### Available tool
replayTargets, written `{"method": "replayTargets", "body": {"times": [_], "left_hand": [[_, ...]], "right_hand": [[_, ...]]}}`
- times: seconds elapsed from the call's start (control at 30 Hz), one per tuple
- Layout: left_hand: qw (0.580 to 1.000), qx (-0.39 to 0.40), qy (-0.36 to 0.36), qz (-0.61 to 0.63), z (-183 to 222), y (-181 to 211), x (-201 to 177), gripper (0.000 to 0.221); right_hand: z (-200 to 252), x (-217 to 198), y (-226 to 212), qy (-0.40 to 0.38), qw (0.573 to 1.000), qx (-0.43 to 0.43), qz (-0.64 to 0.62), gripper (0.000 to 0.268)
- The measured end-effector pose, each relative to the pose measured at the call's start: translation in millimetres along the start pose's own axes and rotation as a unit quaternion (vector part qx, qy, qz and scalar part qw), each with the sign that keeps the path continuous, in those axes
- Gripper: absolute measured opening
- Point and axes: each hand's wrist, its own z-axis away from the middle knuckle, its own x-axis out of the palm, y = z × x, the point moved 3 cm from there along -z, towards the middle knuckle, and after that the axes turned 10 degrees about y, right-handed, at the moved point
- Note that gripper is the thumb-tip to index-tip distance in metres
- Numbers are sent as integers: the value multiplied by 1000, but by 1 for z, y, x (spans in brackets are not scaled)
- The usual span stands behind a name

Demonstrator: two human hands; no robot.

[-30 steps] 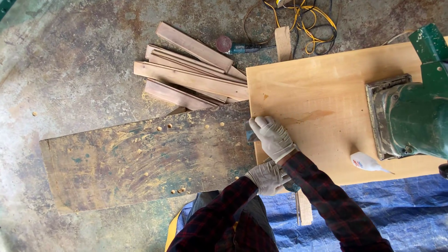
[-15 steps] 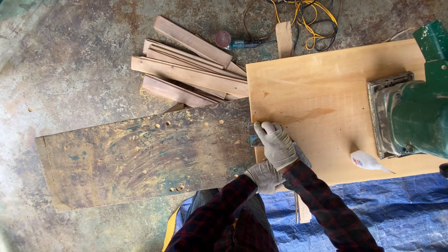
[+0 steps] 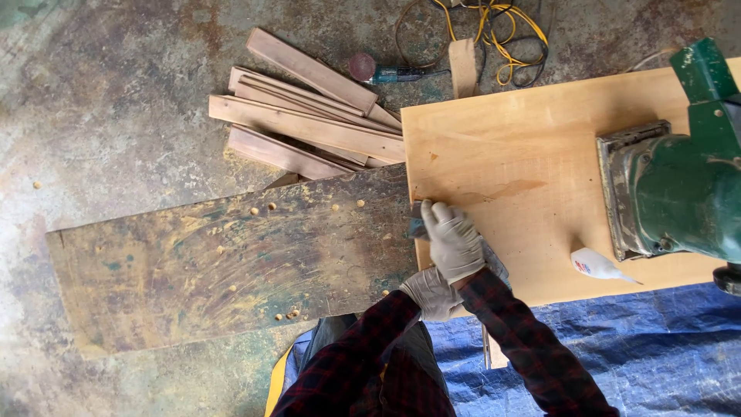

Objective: The person sands a large plywood board by hand, rubbing a sanding block across its surface in long strokes. They reposition the board, sand a second wooden plank on the floor, then return to sanding the plywood board, working over different areas of the surface.

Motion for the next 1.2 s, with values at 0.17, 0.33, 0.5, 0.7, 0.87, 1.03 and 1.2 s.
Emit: {"method": "replayTargets", "body": {"times": [0.17, 0.33, 0.5, 0.7, 0.87, 1.03, 1.2], "left_hand": [[993, 53, 102, -18, -15, 8, -34, 54], [991, 57, 101, -70, -16, 5, -24, 68], [993, 50, 101, -39, -15, 0, -21, 72], [991, 49, 114, -50, -14, 7, -43, 73], [984, 38, 165, -59, -13, 17, -39, 71], [991, 6, 129, -27, -14, 21, -20, 73], [992, -9, 125, 12, -16, 18, -21, 73]], "right_hand": [[10, -13, 26, -26, 1000, 3, 18, 55], [28, -41, 108, 188, 977, 96, 40, 62], [38, -29, 142, 183, 966, 166, 79, 57], [24, -39, 69, 52, 997, 31, -40, 63], [33, 4, 60, -69, 992, -88, 56, 61], [36, -22, 129, 32, 995, -14, 99, 57], [53, -32, 167, 164, 979, 112, 46, 55]]}}
